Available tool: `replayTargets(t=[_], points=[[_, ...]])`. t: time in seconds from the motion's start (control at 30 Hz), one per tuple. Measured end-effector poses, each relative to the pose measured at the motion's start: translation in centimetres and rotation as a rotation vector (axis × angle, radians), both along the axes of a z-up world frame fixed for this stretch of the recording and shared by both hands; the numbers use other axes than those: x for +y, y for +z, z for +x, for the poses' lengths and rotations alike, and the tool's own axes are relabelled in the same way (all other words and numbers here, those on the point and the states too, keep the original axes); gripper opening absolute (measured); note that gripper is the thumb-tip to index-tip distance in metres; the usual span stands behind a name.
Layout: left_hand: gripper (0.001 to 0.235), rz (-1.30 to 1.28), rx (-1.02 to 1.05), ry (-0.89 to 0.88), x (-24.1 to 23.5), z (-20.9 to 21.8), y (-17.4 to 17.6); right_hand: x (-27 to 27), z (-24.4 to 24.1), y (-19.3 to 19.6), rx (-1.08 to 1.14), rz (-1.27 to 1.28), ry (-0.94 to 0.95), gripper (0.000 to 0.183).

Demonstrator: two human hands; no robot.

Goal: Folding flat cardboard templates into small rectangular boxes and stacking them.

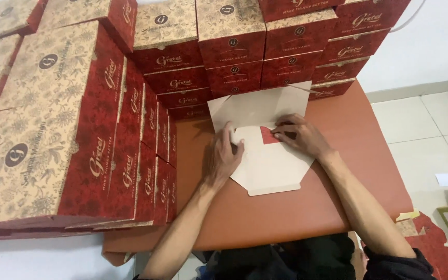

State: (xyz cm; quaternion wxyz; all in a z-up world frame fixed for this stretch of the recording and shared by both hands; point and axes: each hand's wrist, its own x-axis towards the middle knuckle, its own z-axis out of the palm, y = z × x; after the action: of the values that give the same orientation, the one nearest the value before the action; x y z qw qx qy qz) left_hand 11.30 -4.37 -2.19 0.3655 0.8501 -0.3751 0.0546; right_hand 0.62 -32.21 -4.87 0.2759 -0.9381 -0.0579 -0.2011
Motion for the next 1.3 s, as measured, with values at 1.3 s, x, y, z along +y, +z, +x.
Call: replayTargets(t=[1.3], points=[[0.081, 0.158, -0.179, -0.078, 0.0, 1.6, -3.2, -1.3, 0.6, -2.5, -0.137, -0.132, -0.073, 0.041]])
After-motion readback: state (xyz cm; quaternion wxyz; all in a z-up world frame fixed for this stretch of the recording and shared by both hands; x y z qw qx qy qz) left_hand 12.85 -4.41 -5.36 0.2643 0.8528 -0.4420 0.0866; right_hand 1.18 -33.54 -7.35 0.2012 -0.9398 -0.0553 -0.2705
